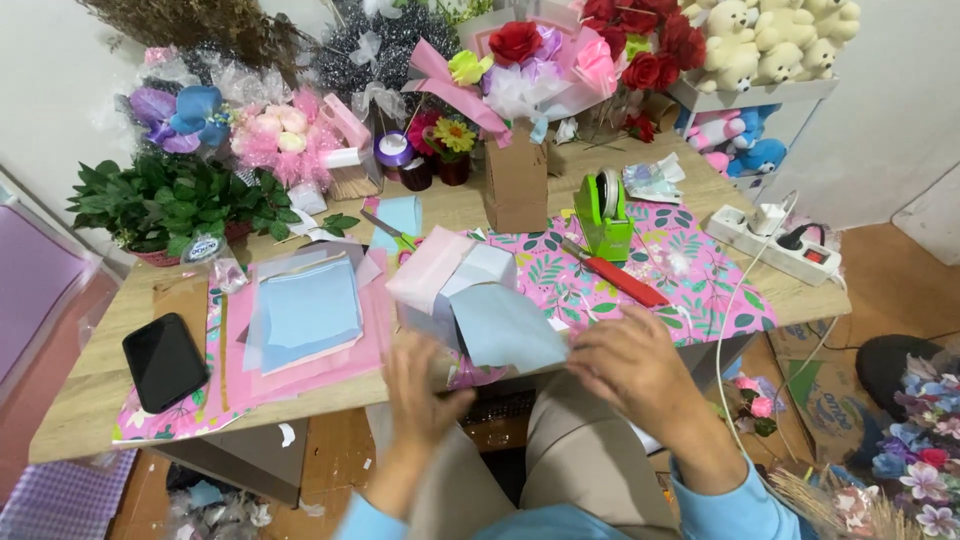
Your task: Wrapping a small gift box with decorative tissue paper and securing it with tape at a design station.
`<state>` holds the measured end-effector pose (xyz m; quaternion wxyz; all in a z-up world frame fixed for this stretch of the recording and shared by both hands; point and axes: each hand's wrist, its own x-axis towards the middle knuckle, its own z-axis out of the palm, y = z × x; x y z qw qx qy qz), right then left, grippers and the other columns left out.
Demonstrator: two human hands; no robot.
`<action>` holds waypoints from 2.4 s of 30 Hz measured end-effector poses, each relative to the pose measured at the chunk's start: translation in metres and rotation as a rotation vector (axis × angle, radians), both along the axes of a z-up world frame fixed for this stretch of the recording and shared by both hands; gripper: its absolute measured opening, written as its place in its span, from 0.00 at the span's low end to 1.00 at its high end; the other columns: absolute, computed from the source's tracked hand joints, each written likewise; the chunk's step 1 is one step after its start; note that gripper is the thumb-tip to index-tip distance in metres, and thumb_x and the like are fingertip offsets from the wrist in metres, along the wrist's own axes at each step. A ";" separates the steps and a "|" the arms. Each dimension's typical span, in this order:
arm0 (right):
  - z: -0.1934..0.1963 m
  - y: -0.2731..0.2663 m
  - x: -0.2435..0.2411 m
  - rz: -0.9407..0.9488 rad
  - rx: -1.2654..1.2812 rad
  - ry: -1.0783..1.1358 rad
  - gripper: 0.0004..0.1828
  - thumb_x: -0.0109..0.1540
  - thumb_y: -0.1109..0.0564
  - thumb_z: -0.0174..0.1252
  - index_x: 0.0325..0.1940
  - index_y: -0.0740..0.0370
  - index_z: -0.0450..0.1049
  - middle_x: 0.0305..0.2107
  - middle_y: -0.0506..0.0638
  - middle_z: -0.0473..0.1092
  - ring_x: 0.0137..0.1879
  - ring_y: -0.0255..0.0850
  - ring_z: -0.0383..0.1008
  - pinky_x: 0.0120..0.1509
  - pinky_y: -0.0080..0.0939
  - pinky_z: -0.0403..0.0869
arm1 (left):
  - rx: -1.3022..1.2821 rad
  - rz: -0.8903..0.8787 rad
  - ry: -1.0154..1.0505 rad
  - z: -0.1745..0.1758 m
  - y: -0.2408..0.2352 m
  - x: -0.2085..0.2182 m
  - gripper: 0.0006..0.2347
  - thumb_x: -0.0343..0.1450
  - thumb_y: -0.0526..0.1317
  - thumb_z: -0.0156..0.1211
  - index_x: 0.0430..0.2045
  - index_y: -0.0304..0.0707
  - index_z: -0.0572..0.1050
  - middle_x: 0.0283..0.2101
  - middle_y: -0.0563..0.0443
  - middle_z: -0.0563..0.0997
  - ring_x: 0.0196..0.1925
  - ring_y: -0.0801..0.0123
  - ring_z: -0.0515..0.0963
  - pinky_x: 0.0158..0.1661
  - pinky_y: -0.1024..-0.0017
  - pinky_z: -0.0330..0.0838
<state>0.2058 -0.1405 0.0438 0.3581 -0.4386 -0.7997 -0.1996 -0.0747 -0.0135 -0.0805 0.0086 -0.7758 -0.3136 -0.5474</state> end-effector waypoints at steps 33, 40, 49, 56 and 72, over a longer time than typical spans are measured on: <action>-0.046 0.032 0.054 0.021 -0.468 0.551 0.03 0.62 0.57 0.65 0.39 0.54 0.82 0.36 0.46 0.80 0.42 0.38 0.82 0.48 0.36 0.78 | -1.458 -0.077 -0.431 0.041 -0.060 0.028 0.16 0.64 0.45 0.67 0.37 0.29 0.86 0.41 0.45 0.89 0.47 0.69 0.84 0.51 0.75 0.74; -0.073 0.092 0.173 -0.695 -0.151 0.553 0.10 0.67 0.63 0.60 0.52 0.68 0.80 0.41 0.61 0.77 0.40 0.49 0.78 0.46 0.49 0.78 | -1.405 -0.297 -0.641 0.039 -0.068 0.007 0.11 0.66 0.34 0.66 0.38 0.25 0.85 0.43 0.43 0.88 0.47 0.66 0.83 0.53 0.70 0.76; -0.156 0.136 0.227 -0.936 -0.423 0.085 0.06 0.58 0.60 0.55 0.29 0.62 0.76 0.28 0.58 0.73 0.34 0.60 0.75 0.33 0.58 0.72 | -1.307 -0.331 -0.543 0.027 -0.067 -0.003 0.08 0.68 0.39 0.66 0.26 0.30 0.84 0.32 0.49 0.87 0.38 0.70 0.82 0.42 0.73 0.75; -0.103 0.096 0.164 -0.746 -0.345 0.244 0.27 0.65 0.51 0.60 0.66 0.65 0.72 0.67 0.72 0.60 0.64 0.70 0.68 0.60 0.68 0.72 | -1.319 -0.401 -0.546 0.034 -0.071 -0.001 0.12 0.67 0.42 0.65 0.35 0.32 0.85 0.41 0.47 0.89 0.45 0.68 0.85 0.49 0.70 0.78; -0.045 0.109 -0.027 0.280 -0.107 0.694 0.08 0.53 0.60 0.76 0.34 0.56 0.83 0.47 0.55 0.79 0.60 0.59 0.76 0.70 0.63 0.68 | -0.251 -0.165 -0.164 0.052 -0.016 0.030 0.21 0.54 0.52 0.81 0.25 0.44 0.72 0.45 0.50 0.80 0.52 0.55 0.75 0.57 0.56 0.62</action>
